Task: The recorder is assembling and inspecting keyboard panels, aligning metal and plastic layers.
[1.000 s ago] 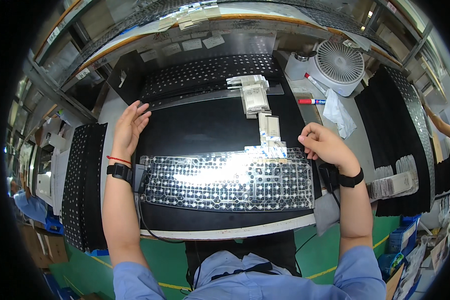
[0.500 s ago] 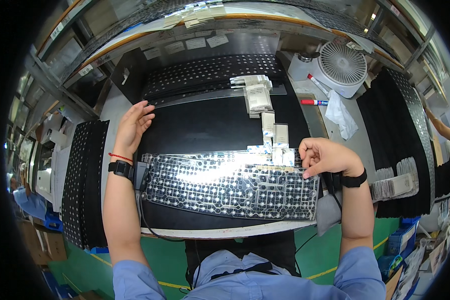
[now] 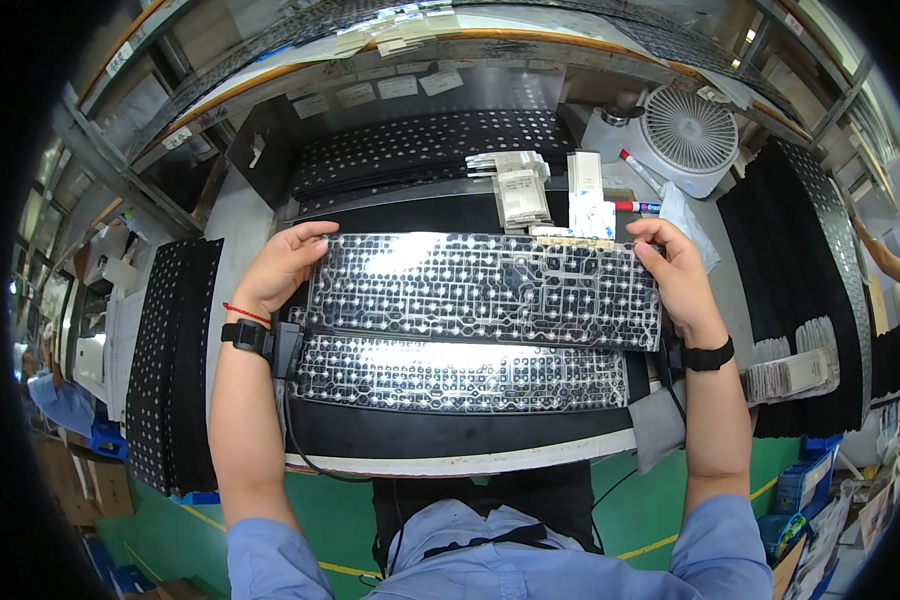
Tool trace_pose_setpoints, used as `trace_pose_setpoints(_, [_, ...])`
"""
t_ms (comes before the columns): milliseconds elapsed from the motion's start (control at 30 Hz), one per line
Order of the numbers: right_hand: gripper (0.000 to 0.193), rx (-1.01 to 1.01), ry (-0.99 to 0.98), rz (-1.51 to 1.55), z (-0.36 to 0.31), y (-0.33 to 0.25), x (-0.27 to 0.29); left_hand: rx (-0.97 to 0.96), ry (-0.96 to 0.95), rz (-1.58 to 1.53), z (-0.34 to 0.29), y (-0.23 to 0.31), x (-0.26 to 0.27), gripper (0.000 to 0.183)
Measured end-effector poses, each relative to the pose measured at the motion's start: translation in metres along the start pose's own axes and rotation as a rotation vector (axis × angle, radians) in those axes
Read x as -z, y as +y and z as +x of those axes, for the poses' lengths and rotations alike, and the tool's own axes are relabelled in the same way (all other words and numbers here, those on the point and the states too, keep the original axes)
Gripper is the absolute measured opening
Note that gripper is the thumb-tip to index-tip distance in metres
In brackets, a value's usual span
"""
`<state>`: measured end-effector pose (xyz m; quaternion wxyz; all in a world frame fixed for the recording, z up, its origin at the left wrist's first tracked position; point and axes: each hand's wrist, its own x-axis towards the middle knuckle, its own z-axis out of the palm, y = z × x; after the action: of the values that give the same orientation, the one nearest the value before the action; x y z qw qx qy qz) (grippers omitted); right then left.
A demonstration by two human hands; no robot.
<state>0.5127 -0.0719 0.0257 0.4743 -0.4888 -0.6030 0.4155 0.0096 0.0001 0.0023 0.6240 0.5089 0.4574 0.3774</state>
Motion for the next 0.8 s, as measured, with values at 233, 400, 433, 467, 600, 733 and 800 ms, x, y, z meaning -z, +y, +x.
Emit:
trace_pose_setpoints(233, [0.03,-0.108,-0.095,-0.204,-0.001,0.005,0.002,-0.028,0.061,0.023,0.001,0.004,-0.006,0.017])
trace_pose_setpoints(400, [0.016,-0.116,-0.094,-0.204,0.005,0.017,0.004,-0.058,0.047,0.091,0.005,-0.005,0.012,0.021])
trace_pose_setpoints(433, [0.012,-0.121,-0.092,-0.187,0.005,0.019,0.006,-0.051,0.058,0.082,0.006,-0.006,0.012,0.023])
trace_pose_setpoints(467, [0.009,-0.128,-0.093,-0.17,0.005,0.021,0.007,-0.043,0.07,0.073,0.005,-0.004,0.007,0.026])
trace_pose_setpoints(600, [0.004,-0.113,-0.077,-0.185,0.007,0.027,0.007,-0.018,0.125,0.058,0.002,0.001,-0.004,0.03])
trace_pose_setpoints(733, [0.004,-0.12,-0.058,-0.143,0.006,0.026,0.007,-0.003,0.148,0.066,0.002,0.003,-0.008,0.027])
trace_pose_setpoints(800, [0.004,-0.114,-0.052,-0.133,0.007,0.025,0.006,-0.028,0.138,0.102,0.003,0.001,-0.005,0.023])
